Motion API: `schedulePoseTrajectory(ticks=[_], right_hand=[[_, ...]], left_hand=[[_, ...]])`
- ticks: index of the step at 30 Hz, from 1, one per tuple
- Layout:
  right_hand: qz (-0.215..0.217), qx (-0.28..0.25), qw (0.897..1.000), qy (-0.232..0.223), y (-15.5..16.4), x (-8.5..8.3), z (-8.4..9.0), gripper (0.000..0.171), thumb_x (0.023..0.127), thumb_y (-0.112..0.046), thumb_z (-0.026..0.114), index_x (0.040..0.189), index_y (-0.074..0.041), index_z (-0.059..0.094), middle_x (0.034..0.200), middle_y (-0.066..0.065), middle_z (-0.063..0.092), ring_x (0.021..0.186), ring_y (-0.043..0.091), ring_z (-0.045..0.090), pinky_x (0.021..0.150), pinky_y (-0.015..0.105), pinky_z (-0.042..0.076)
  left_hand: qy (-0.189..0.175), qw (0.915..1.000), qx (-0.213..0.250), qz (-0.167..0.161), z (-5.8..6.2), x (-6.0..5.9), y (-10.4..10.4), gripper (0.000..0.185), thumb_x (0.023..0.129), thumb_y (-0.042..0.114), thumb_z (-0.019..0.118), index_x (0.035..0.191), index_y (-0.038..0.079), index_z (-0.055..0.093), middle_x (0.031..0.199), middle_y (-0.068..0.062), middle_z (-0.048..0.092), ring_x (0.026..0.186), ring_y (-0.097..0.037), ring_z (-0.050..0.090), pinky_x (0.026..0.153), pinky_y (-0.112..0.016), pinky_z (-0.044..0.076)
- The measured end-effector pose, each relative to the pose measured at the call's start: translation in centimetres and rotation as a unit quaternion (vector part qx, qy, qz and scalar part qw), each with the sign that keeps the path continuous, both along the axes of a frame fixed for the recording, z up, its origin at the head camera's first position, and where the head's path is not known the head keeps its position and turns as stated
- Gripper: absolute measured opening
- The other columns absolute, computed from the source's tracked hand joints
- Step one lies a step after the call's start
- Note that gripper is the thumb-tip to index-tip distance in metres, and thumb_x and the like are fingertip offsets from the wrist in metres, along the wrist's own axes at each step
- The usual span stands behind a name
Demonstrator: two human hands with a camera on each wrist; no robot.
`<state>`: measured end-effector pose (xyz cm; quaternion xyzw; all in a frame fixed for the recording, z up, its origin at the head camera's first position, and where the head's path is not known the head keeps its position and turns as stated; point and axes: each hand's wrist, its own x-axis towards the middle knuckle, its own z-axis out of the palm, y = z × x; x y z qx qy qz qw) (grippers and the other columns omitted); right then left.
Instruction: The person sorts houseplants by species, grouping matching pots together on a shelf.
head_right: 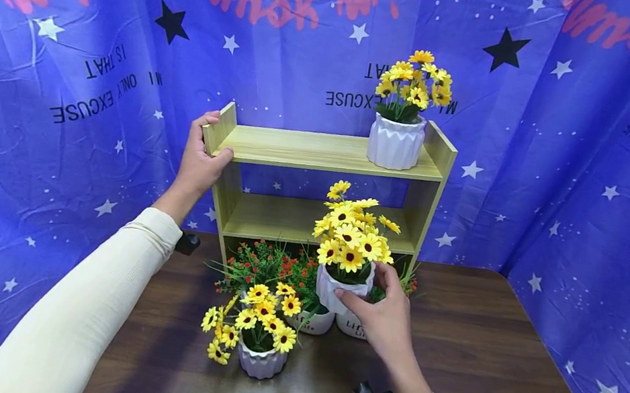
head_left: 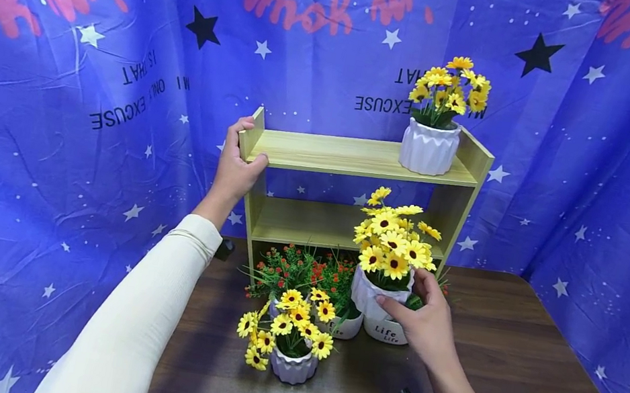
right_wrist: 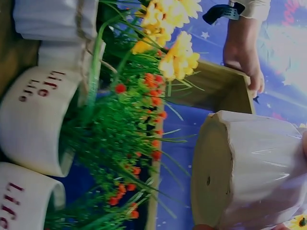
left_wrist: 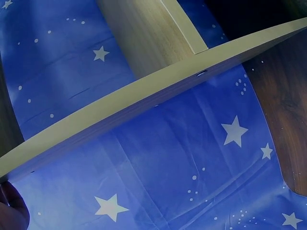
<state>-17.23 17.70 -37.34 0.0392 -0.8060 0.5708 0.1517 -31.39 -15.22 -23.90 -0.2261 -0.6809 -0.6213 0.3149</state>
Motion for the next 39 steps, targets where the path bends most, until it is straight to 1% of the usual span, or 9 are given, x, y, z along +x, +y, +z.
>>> schedulePoseTrajectory(ticks=[4, 8, 13, 18, 20, 22, 26, 33, 39], right_hand=[[0.007, 0.005, 1.0, 0.006, -0.2, -0.3, 1.0, 0.076, 0.078, -0.028, 0.085, 0.139, -0.005, 0.045, 0.136, 0.016, 0.056, 0.128, 0.031, 0.048, 0.102, 0.056, 0.039], [0.021, 0.009, 0.999, 0.023, -0.5, -0.8, 2.0, 0.077, 0.078, -0.03, 0.085, 0.141, -0.008, 0.045, 0.138, 0.013, 0.055, 0.129, 0.029, 0.048, 0.1, 0.055, 0.042], [0.025, 0.019, 0.998, 0.058, -0.5, -1.5, 3.4, 0.074, 0.079, -0.027, 0.084, 0.14, -0.009, 0.047, 0.131, 0.01, 0.061, 0.12, 0.023, 0.055, 0.093, 0.043, 0.045], [0.025, 0.007, 0.996, 0.082, -0.7, -2.1, 5.3, 0.073, 0.079, -0.025, 0.084, 0.14, -0.01, 0.047, 0.131, 0.008, 0.061, 0.117, 0.022, 0.055, 0.082, 0.028, 0.05], [0.024, -0.001, 0.995, 0.093, -0.7, -2.4, 6.2, 0.073, 0.079, -0.024, 0.084, 0.14, -0.009, 0.047, 0.131, 0.009, 0.061, 0.118, 0.023, 0.054, 0.087, 0.031, 0.049], [0.023, -0.009, 0.994, 0.11, -0.7, -2.7, 7.0, 0.072, 0.079, -0.02, 0.084, 0.14, -0.008, 0.047, 0.131, 0.011, 0.061, 0.119, 0.025, 0.052, 0.095, 0.04, 0.044], [0.025, -0.023, 0.99, 0.139, -0.7, -3.4, 8.8, 0.071, 0.079, -0.015, 0.084, 0.14, -0.008, 0.048, 0.133, 0.013, 0.06, 0.121, 0.027, 0.051, 0.101, 0.051, 0.035], [0.016, -0.022, 0.986, 0.163, -0.6, -4.6, 11.4, 0.07, 0.079, -0.016, 0.084, 0.14, -0.012, 0.049, 0.133, 0.009, 0.061, 0.118, 0.022, 0.055, 0.09, 0.032, 0.045], [0.021, -0.032, 0.985, 0.168, -1.1, -5.5, 12.9, 0.072, 0.079, -0.016, 0.084, 0.141, -0.01, 0.049, 0.133, 0.011, 0.061, 0.116, 0.024, 0.056, 0.085, 0.029, 0.047]], left_hand=[[0.0, 1.0, 0.0, 0.0, -0.1, 0.0, 0.0, 0.054, 0.078, -0.013, 0.055, 0.129, -0.012, 0.039, 0.151, -0.023, 0.035, 0.122, -0.027, 0.045, 0.095, -0.031, 0.041], [0.014, 0.9999, 0.0, -0.004, -0.1, 0.1, 0.1, 0.053, 0.077, -0.014, 0.054, 0.127, -0.014, 0.038, 0.15, -0.026, 0.035, 0.127, -0.037, 0.042, 0.102, -0.043, 0.038], [0.024, 0.9997, -0.005, -0.002, -0.1, 0.1, 0.2, 0.052, 0.077, -0.016, 0.053, 0.126, -0.016, 0.038, 0.15, -0.029, 0.034, 0.129, -0.041, 0.041, 0.104, -0.05, 0.035], [0.01, 0.9999, -0.006, 0.003, -0.1, 0.0, 0.1, 0.053, 0.077, -0.014, 0.055, 0.128, -0.013, 0.038, 0.151, -0.024, 0.035, 0.13, -0.039, 0.041, 0.102, -0.041, 0.038], [0.004, 1.0, -0.007, 0.003, -0.1, -0.1, 0.0, 0.054, 0.078, -0.013, 0.055, 0.129, -0.013, 0.038, 0.151, -0.022, 0.036, 0.13, -0.039, 0.041, 0.1, -0.037, 0.039], [-0.002, 1.0, -0.006, 0.002, -0.1, 0.0, -0.1, 0.054, 0.078, -0.012, 0.056, 0.129, -0.012, 0.038, 0.151, -0.02, 0.036, 0.13, -0.04, 0.041, 0.097, -0.034, 0.04], [0.002, 1.0, -0.004, -0.001, 0.0, 0.0, 0.0, 0.053, 0.078, -0.013, 0.055, 0.128, -0.012, 0.038, 0.152, -0.021, 0.035, 0.131, -0.039, 0.04, 0.1, -0.036, 0.038], [0.005, 1.0, -0.005, 0.001, 0.1, 0.0, 0.1, 0.051, 0.078, -0.013, 0.055, 0.127, -0.01, 0.039, 0.152, -0.022, 0.034, 0.13, -0.03, 0.041, 0.101, -0.031, 0.037], [0.002, 1.0, -0.006, 0.002, -0.1, 0.0, 0.0, 0.052, 0.079, -0.014, 0.055, 0.128, -0.01, 0.039, 0.152, -0.021, 0.034, 0.13, -0.039, 0.04, 0.097, -0.033, 0.038]])
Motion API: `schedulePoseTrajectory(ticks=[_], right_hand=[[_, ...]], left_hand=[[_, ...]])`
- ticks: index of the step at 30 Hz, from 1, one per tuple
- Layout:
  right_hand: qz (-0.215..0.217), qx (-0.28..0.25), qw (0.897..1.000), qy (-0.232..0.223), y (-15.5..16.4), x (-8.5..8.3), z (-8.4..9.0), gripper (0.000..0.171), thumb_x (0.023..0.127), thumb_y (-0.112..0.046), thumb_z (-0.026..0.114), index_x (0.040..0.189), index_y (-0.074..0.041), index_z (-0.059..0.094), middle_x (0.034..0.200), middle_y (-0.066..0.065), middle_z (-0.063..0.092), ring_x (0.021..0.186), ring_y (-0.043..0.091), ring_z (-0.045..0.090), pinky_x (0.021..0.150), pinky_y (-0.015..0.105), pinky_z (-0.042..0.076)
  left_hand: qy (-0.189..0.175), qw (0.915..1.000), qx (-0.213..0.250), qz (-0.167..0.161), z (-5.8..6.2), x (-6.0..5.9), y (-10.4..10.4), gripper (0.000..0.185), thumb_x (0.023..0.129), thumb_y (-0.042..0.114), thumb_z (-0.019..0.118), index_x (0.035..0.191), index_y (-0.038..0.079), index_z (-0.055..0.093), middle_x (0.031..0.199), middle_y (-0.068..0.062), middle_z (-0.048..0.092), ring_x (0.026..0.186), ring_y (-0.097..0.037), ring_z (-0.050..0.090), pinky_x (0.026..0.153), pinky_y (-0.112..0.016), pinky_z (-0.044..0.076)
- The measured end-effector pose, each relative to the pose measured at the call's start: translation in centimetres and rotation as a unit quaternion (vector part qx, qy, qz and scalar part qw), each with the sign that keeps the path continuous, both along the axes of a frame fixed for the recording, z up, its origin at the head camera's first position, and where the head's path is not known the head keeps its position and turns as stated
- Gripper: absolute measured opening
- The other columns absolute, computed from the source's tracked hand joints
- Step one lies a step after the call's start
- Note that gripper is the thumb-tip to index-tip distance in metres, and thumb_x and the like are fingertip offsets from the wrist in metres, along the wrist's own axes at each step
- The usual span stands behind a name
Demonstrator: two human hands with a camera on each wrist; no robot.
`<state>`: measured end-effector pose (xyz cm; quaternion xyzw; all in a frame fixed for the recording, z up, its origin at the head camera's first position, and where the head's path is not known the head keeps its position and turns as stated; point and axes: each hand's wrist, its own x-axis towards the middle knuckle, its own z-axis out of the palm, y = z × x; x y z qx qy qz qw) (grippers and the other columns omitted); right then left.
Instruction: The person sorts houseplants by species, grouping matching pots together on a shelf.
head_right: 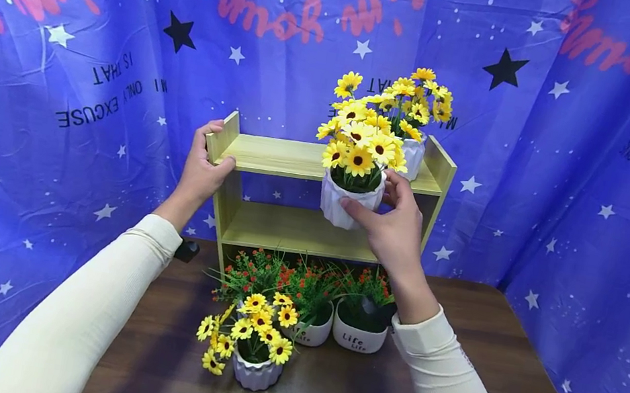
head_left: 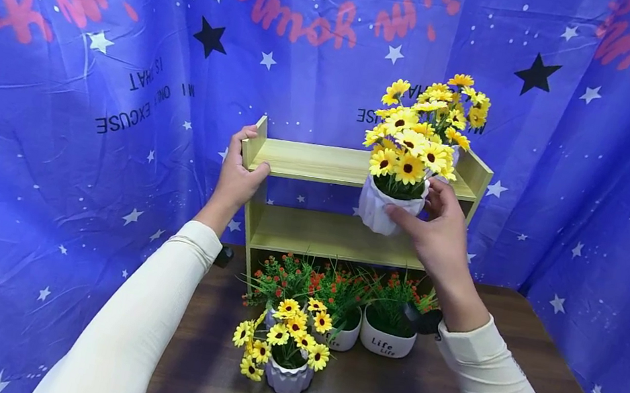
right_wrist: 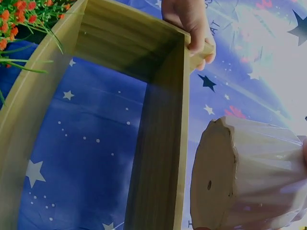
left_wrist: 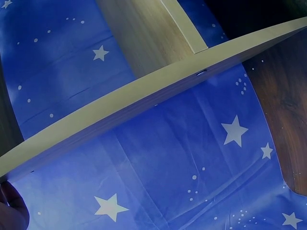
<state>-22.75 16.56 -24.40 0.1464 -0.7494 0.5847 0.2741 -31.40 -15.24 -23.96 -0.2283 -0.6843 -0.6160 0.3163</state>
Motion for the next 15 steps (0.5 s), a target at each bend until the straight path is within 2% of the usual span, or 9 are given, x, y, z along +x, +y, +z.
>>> schedulePoseTrajectory(ticks=[6, 12, 15], right_hand=[[-0.012, 0.012, 1.0, -0.013, -0.4, -0.9, 0.8, 0.074, 0.078, -0.02, 0.084, 0.142, -0.009, 0.048, 0.134, 0.012, 0.061, 0.116, 0.027, 0.057, 0.083, 0.028, 0.048], [-0.014, 0.017, 1.0, -0.021, -0.7, -2.0, 1.4, 0.072, 0.078, -0.024, 0.084, 0.139, -0.01, 0.049, 0.131, 0.011, 0.063, 0.112, 0.025, 0.06, 0.079, 0.027, 0.05], [-0.008, 0.007, 1.0, -0.022, -1.0, -2.6, 1.7, 0.07, 0.078, -0.022, 0.084, 0.138, -0.009, 0.05, 0.13, 0.011, 0.064, 0.11, 0.023, 0.061, 0.079, 0.027, 0.05]], left_hand=[[-0.007, 0.9999, -0.006, -0.006, -0.3, -0.2, -0.2, 0.053, 0.079, -0.012, 0.055, 0.129, -0.01, 0.038, 0.153, -0.019, 0.034, 0.128, -0.032, 0.041, 0.099, -0.035, 0.04], [-0.012, 0.9999, -0.001, -0.006, -0.3, -0.3, -0.4, 0.054, 0.079, -0.012, 0.055, 0.13, -0.01, 0.038, 0.153, -0.017, 0.034, 0.129, -0.039, 0.041, 0.096, -0.04, 0.041], [-0.005, 1.0, 0.001, -0.009, -0.2, -0.2, -0.4, 0.054, 0.079, -0.012, 0.055, 0.13, -0.011, 0.037, 0.152, -0.019, 0.034, 0.129, -0.043, 0.04, 0.098, -0.047, 0.04]])
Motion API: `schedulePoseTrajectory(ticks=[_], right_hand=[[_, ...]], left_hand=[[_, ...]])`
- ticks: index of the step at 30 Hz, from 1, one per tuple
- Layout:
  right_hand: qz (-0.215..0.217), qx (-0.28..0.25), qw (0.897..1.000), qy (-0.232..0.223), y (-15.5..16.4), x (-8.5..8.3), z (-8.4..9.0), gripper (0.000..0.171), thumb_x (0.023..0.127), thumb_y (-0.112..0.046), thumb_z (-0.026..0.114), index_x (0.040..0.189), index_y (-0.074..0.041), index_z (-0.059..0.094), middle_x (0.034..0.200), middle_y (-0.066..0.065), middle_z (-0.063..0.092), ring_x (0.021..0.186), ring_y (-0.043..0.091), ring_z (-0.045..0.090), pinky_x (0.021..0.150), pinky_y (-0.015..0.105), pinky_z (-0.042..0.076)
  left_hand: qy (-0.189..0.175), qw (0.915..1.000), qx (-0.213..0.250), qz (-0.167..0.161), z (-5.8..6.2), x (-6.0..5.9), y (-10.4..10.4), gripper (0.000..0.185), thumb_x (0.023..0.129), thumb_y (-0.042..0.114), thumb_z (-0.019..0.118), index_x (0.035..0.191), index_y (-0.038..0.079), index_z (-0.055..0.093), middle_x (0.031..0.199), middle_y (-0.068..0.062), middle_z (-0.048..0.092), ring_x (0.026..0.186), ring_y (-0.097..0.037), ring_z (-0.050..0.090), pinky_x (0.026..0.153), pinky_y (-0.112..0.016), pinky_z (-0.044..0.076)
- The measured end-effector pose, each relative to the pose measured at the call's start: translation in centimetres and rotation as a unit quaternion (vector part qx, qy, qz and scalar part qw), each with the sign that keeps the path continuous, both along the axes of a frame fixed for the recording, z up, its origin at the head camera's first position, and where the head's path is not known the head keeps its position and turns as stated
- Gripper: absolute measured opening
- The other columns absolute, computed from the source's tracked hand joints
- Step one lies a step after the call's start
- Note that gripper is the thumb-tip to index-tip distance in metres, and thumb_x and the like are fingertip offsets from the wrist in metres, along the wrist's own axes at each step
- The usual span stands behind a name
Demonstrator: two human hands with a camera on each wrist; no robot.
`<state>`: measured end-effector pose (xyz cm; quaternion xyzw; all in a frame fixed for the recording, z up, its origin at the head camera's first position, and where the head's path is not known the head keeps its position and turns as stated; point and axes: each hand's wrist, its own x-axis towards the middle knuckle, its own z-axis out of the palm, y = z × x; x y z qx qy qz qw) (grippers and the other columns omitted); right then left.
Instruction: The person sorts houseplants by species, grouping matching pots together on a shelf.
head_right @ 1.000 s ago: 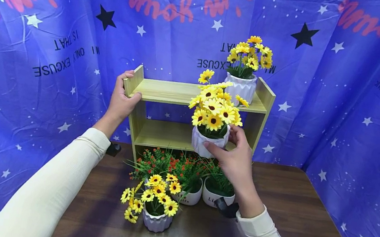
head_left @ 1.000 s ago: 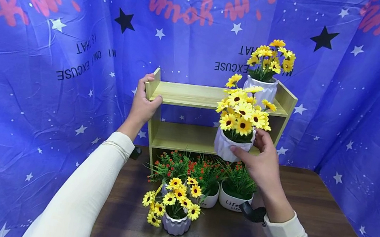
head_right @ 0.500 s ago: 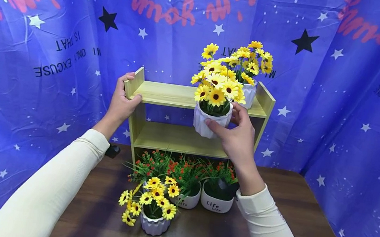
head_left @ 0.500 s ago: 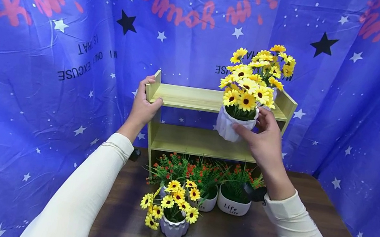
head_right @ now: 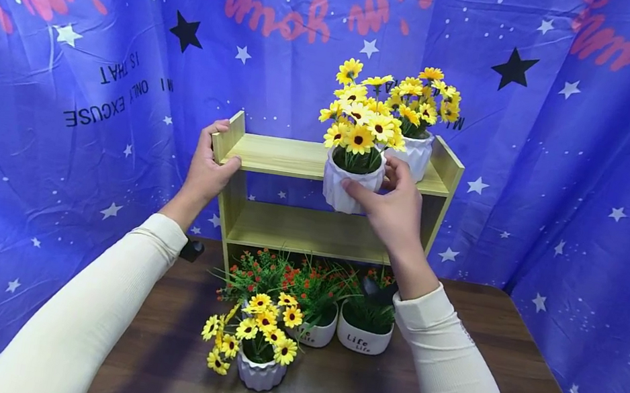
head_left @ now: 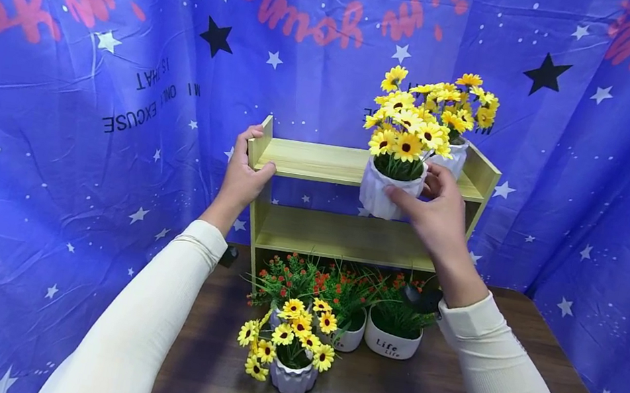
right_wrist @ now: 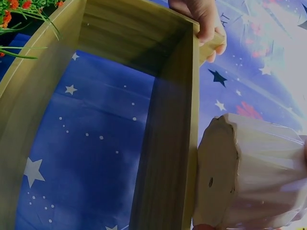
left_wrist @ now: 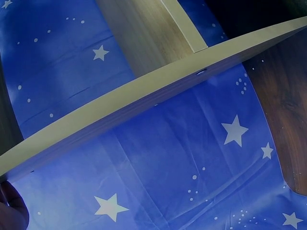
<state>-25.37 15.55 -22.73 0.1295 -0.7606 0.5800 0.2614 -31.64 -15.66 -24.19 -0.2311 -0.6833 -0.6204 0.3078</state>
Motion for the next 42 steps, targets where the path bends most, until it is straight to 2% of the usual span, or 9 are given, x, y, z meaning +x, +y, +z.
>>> schedulePoseTrajectory(ticks=[4, 8, 16, 24, 29, 31, 35, 39, 42], right_hand=[[0.017, -0.016, 1.0, -0.011, -0.2, -0.5, 0.5, 0.069, 0.08, -0.02, 0.083, 0.138, -0.008, 0.048, 0.131, 0.012, 0.062, 0.111, 0.022, 0.062, 0.083, 0.028, 0.05], [0.025, -0.019, 0.999, -0.037, -0.3, -0.8, 1.1, 0.071, 0.082, -0.022, 0.081, 0.141, -0.007, 0.044, 0.134, 0.013, 0.06, 0.113, 0.023, 0.06, 0.088, 0.033, 0.05], [0.026, 0.026, 0.996, -0.08, 0.2, -0.9, 2.6, 0.079, 0.083, -0.029, 0.081, 0.145, -0.004, 0.039, 0.136, 0.016, 0.056, 0.12, 0.027, 0.055, 0.097, 0.042, 0.046], [0.024, 0.083, 0.992, -0.097, 0.8, -1.4, 3.9, 0.085, 0.083, -0.037, 0.079, 0.147, 0.0, 0.035, 0.139, 0.02, 0.051, 0.121, 0.03, 0.052, 0.097, 0.045, 0.046], [0.044, 0.102, 0.985, -0.128, 0.5, -2.3, 4.5, 0.094, 0.086, -0.038, 0.075, 0.154, 0.0, 0.022, 0.138, 0.02, 0.05, 0.112, 0.027, 0.053, 0.087, 0.037, 0.049], [0.049, 0.108, 0.984, -0.137, 0.2, -2.8, 4.7, 0.095, 0.086, -0.038, 0.075, 0.154, 0.0, 0.021, 0.133, 0.019, 0.052, 0.106, 0.026, 0.054, 0.081, 0.034, 0.049], [0.046, 0.123, 0.981, -0.144, -0.3, -3.7, 5.0, 0.094, 0.086, -0.038, 0.075, 0.152, 0.002, 0.022, 0.131, 0.02, 0.051, 0.105, 0.027, 0.053, 0.082, 0.035, 0.049], [0.054, 0.12, 0.98, -0.151, -0.7, -4.4, 5.2, 0.091, 0.086, -0.036, 0.075, 0.151, 0.003, 0.024, 0.131, 0.021, 0.05, 0.109, 0.029, 0.054, 0.086, 0.039, 0.05], [0.053, 0.119, 0.978, -0.16, -0.9, -4.9, 5.5, 0.09, 0.086, -0.037, 0.075, 0.151, 0.002, 0.025, 0.131, 0.022, 0.049, 0.109, 0.03, 0.054, 0.087, 0.04, 0.052]], left_hand=[[0.009, 1.0, 0.002, -0.003, 0.0, 0.0, 0.2, 0.053, 0.078, -0.013, 0.055, 0.128, -0.013, 0.038, 0.151, -0.022, 0.035, 0.129, -0.044, 0.039, 0.101, -0.052, 0.038], [0.008, 1.0, 0.001, 0.0, 0.1, 0.1, 0.2, 0.053, 0.079, -0.013, 0.055, 0.128, -0.012, 0.037, 0.151, -0.021, 0.034, 0.13, -0.042, 0.039, 0.099, -0.045, 0.038], [0.018, 0.9998, -0.001, -0.002, 0.2, 0.2, 0.4, 0.052, 0.078, -0.014, 0.054, 0.127, -0.014, 0.037, 0.151, -0.023, 0.034, 0.13, -0.046, 0.038, 0.102, -0.05, 0.036], [0.014, 0.9999, -0.001, 0.006, 0.3, 0.2, 0.4, 0.052, 0.079, -0.014, 0.054, 0.128, -0.012, 0.039, 0.152, -0.022, 0.034, 0.129, -0.043, 0.04, 0.099, -0.043, 0.038], [0.016, 0.9998, -0.005, 0.01, 0.1, 0.4, 0.3, 0.052, 0.078, -0.015, 0.054, 0.128, -0.012, 0.038, 0.152, -0.024, 0.034, 0.127, -0.044, 0.04, 0.098, -0.042, 0.039], [0.017, 0.9998, -0.005, 0.011, 0.1, 0.5, 0.3, 0.052, 0.078, -0.015, 0.053, 0.127, -0.013, 0.038, 0.151, -0.025, 0.034, 0.127, -0.045, 0.04, 0.098, -0.039, 0.038], [0.003, 0.9999, -0.007, 0.012, 0.2, 0.6, 0.4, 0.053, 0.078, -0.014, 0.054, 0.129, -0.013, 0.038, 0.153, -0.023, 0.033, 0.127, -0.042, 0.041, 0.094, -0.033, 0.039], [0.007, 0.9999, -0.005, 0.013, 0.1, 0.1, 0.4, 0.054, 0.078, -0.014, 0.055, 0.129, -0.013, 0.038, 0.152, -0.023, 0.034, 0.129, -0.044, 0.04, 0.1, -0.043, 0.039], [0.014, 0.9998, 0.0, 0.014, -0.5, -1.2, 0.1, 0.055, 0.077, -0.015, 0.055, 0.13, -0.011, 0.038, 0.153, -0.022, 0.034, 0.13, -0.042, 0.04, 0.103, -0.048, 0.037]])
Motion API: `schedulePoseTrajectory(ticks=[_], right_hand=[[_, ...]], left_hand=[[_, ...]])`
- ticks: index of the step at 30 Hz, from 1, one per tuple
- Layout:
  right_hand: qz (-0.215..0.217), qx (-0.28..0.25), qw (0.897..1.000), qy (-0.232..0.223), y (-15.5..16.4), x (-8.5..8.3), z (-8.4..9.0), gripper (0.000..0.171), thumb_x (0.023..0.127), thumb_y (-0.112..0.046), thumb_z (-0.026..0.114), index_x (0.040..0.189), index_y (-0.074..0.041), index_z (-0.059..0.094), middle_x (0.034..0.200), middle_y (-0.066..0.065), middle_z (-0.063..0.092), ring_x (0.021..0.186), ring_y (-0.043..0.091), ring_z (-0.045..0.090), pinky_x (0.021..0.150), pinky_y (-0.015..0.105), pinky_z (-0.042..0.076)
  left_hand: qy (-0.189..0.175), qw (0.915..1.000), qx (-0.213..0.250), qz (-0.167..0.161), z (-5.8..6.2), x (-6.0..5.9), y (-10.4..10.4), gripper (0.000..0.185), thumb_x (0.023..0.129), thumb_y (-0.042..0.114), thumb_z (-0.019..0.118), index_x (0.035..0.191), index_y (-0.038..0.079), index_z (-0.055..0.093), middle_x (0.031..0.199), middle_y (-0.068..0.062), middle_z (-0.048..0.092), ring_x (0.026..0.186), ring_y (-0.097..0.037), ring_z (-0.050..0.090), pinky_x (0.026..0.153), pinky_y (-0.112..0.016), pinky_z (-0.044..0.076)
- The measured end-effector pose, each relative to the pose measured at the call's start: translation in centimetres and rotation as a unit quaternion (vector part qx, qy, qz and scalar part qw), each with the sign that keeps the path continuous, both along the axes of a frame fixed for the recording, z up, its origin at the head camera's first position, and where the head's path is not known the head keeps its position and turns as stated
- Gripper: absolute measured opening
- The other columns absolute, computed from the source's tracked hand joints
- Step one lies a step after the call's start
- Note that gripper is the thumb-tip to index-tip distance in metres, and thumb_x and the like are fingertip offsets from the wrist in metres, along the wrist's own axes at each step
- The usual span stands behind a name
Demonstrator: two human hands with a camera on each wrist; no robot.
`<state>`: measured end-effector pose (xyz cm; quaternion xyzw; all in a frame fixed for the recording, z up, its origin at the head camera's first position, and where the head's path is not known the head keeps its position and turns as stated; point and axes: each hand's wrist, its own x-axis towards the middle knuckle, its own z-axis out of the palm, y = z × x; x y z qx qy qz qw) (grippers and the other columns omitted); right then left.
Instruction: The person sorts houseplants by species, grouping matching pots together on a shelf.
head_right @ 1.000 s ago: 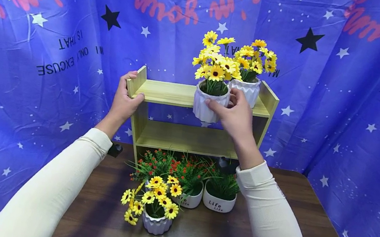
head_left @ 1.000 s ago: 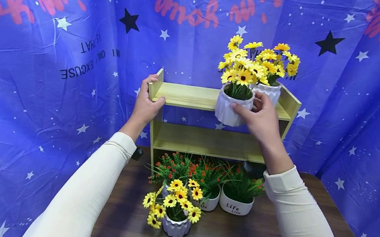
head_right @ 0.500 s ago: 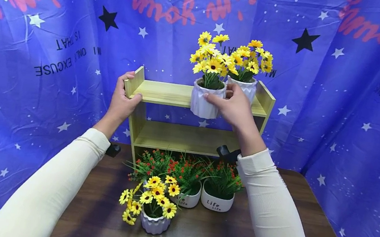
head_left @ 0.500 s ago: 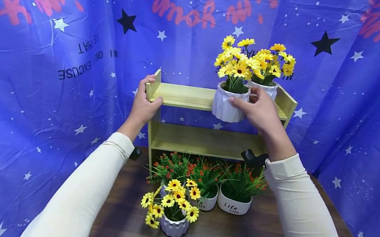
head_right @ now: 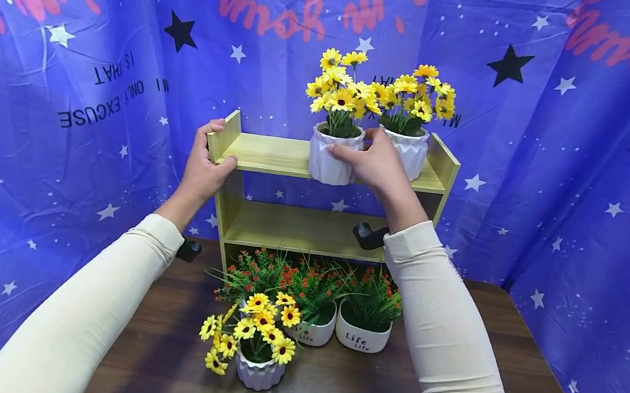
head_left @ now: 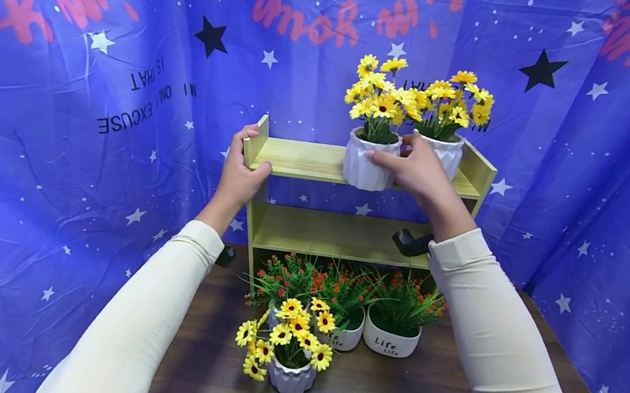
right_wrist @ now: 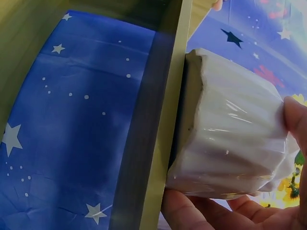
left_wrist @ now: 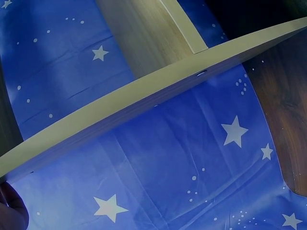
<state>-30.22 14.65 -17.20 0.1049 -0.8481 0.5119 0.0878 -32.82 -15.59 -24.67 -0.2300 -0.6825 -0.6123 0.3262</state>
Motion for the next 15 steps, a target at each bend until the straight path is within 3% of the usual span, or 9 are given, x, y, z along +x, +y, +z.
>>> schedulePoseTrajectory(ticks=[5, 11, 15], right_hand=[[-0.018, 0.019, 1.0, -0.01, -0.5, -0.6, 0.7, 0.09, 0.085, -0.038, 0.077, 0.148, 0.003, 0.028, 0.134, 0.022, 0.048, 0.113, 0.031, 0.052, 0.09, 0.041, 0.05], [-0.018, 0.018, 0.999, -0.046, -0.9, -1.3, 1.2, 0.098, 0.084, -0.039, 0.078, 0.154, 0.0, 0.021, 0.142, 0.021, 0.043, 0.117, 0.03, 0.051, 0.091, 0.04, 0.05], [-0.013, 0.005, 0.998, -0.067, -1.0, -1.7, 1.3, 0.1, 0.085, -0.039, 0.077, 0.156, -0.002, 0.016, 0.146, 0.02, 0.039, 0.117, 0.029, 0.052, 0.09, 0.038, 0.051]], left_hand=[[-0.001, 1.0, 0.0, 0.004, -0.9, -1.9, -0.5, 0.056, 0.079, -0.013, 0.057, 0.132, -0.006, 0.039, 0.153, -0.013, 0.036, 0.13, -0.036, 0.042, 0.099, -0.038, 0.039], [-0.011, 0.9999, 0.002, 0.01, -1.1, -1.9, -0.6, 0.056, 0.078, -0.009, 0.058, 0.131, -0.001, 0.04, 0.15, -0.004, 0.039, 0.123, -0.03, 0.046, 0.087, -0.026, 0.042], [-0.009, 0.9999, -0.001, 0.01, -1.1, -1.9, -0.6, 0.055, 0.078, -0.009, 0.058, 0.13, -0.001, 0.04, 0.151, -0.004, 0.039, 0.125, -0.033, 0.044, 0.089, -0.026, 0.041]])
